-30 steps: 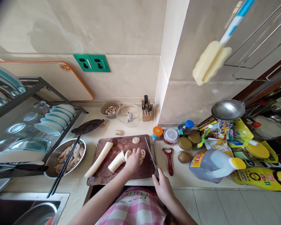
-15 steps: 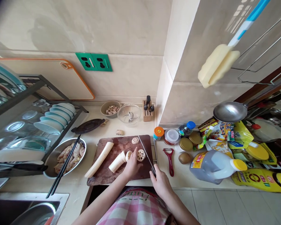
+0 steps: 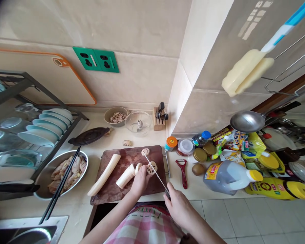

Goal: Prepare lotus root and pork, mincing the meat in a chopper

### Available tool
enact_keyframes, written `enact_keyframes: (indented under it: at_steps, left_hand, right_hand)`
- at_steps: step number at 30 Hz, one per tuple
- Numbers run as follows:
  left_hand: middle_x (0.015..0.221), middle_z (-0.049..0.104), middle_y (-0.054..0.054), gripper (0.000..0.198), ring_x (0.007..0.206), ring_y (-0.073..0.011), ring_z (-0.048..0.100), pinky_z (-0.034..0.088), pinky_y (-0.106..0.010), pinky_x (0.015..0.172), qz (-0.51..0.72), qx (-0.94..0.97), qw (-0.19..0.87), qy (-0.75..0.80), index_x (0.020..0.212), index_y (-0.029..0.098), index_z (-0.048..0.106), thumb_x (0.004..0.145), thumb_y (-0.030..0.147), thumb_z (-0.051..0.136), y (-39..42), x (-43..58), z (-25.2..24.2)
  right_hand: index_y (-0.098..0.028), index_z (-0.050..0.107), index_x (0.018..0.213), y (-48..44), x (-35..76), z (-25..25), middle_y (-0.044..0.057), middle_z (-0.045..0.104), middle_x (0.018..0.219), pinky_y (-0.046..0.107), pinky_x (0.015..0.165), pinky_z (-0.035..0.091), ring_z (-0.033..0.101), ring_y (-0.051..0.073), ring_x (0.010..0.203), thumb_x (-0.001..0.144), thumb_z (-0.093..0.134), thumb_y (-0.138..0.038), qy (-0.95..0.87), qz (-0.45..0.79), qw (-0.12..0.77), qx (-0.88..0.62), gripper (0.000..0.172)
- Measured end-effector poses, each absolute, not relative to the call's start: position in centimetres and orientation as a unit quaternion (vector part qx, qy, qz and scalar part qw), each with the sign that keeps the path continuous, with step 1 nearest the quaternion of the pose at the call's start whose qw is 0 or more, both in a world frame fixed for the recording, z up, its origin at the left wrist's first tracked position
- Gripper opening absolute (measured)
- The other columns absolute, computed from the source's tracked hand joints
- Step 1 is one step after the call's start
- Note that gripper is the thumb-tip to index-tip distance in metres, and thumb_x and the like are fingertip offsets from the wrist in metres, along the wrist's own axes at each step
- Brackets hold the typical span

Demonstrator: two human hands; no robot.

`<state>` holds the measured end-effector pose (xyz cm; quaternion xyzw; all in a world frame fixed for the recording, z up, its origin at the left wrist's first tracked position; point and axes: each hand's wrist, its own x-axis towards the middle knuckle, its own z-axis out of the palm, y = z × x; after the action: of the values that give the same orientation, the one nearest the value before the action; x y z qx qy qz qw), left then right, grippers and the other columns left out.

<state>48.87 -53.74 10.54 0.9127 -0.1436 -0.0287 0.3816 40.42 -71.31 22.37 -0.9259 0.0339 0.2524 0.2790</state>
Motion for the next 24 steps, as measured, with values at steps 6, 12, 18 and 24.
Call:
enact_keyframes:
  at_steps: [6,12,18,24]
  left_hand:
    - [0.084,0.053,-0.003,0.02,0.081,-0.0195,0.055,0.048,-0.037,0.076,-0.049,0.919,0.37,-0.124,0.084,0.02,0.04,0.077,0.004,0.048,-54.0,48.9,10.8]
    - [0.081,0.051,-0.001,0.02,0.079,-0.019,0.054,0.048,-0.037,0.074,-0.029,0.918,0.383,-0.102,0.082,0.021,0.04,0.076,0.003,0.048,-54.3,48.7,10.7]
    - [0.079,0.05,-0.001,0.019,0.077,-0.0192,0.053,0.048,-0.036,0.072,-0.02,0.924,0.371,-0.091,0.079,0.021,0.038,0.077,0.006,0.049,-54.5,48.5,10.2]
    - [0.082,0.051,-0.002,0.018,0.081,-0.0199,0.054,0.047,-0.036,0.075,-0.02,0.92,0.381,-0.083,0.083,0.021,0.039,0.078,0.009,0.051,-54.6,48.3,10.2]
  right_hand:
    - [-0.019,0.049,0.095,-72.1,42.4,23.3,0.003,0.061,0.074,0.026,0.061,0.037,0.055,0.016,0.065,0.088,0.039,-0.029,0.021,0.276,0.309,-0.91,0.016]
    - [-0.02,0.049,0.093,-72.5,43.5,24.0,0.0,0.059,0.072,0.024,0.06,0.037,0.054,0.014,0.066,0.086,0.043,-0.025,0.009,0.295,0.304,-0.906,0.011]
    - [-0.018,0.051,0.097,-72.4,44.2,21.3,0.0,0.059,0.07,0.022,0.056,0.032,0.053,0.013,0.062,0.086,0.045,-0.023,-0.002,0.302,0.265,-0.916,0.013]
    - [-0.014,0.049,0.113,-73.2,42.9,15.8,0.009,0.066,0.081,0.026,0.061,0.037,0.062,0.019,0.073,0.089,0.038,-0.028,-0.029,0.269,0.275,-0.923,0.03]
